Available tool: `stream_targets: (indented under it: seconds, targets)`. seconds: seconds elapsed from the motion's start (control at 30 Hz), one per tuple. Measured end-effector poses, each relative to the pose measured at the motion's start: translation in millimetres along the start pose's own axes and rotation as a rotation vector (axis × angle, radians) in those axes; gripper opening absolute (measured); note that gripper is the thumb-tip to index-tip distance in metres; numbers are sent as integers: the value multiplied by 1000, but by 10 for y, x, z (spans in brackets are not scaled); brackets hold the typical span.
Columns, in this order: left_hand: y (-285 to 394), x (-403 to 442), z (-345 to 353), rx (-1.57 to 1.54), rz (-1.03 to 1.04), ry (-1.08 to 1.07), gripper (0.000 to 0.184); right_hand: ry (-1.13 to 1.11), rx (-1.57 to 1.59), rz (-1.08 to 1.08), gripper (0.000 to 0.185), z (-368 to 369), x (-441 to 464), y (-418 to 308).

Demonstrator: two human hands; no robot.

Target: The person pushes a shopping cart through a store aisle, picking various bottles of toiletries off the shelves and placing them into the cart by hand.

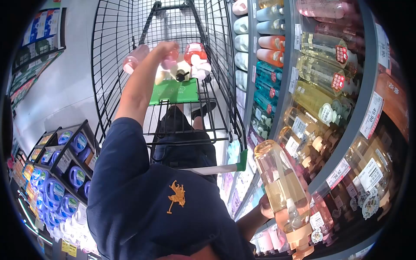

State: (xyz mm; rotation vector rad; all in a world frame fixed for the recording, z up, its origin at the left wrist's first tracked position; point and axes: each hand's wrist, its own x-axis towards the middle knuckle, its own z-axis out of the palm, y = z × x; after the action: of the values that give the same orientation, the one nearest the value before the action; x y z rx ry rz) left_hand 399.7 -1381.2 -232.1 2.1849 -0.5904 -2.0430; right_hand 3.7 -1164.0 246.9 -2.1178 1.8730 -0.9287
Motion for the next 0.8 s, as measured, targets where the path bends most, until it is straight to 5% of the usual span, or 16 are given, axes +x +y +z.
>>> stream_targets:
  seconds: [0.03, 0.1, 0.13, 0.17, 0.2, 0.27, 0.33, 0.4, 0.43, 0.5, 0.6, 0.67, 0.73, 0.8]
  targets:
    - [29, 6, 20, 145, -24, 85, 44, 79, -236, -64, 77, 67, 41, -31]
    - [48, -17, -16, 461, 28, 47, 33, 0, -233, 7, 73, -139, 13, 95]
    - [26, -30, -23, 396, 46, -9, 33, -338, -156, -75, 68, -420, 16, 338]
    - [12, -43, -59, 332, 65, -58, 33, -671, -68, -159, 90, -565, -5, 460]
    - [-23, -22, -85, 343, 66, -54, 33, -428, 61, -47, 95, -252, 24, 238]
    - [-101, 87, -10, 293, 80, 57, 31, -411, 123, -2, 95, 124, 55, 108]
    - [-218, 60, -152, 307, 429, 33, 36, -370, 210, 89, 97, 305, 19, 69]
    - [97, -435, -150, 242, 278, 319, 52, -282, 259, 177, 99, 373, -17, 104]
    - [159, -515, -167, 458, 456, 501, 60, -230, 284, 210, 100, 418, -1, 145]
    - [318, -1250, -94, 311, 699, 470, 66, -302, 466, 182, 78, 635, 119, 255]
    - [412, -2682, 186, 56, 847, 112, 41, -67, 547, 428, 81, 880, 29, 77]
    - [252, -3501, 467, -60, 782, -107, 43, -23, 753, 337, 80, 946, 13, 19]
    - [-20, -3792, 757, -169, 602, -547, 65, 5, 841, 84, 74, 1004, 41, 18]
    - [-303, -4056, 1206, -663, 320, -904, 100, 10, 760, -127, 64, 1050, 50, -75]
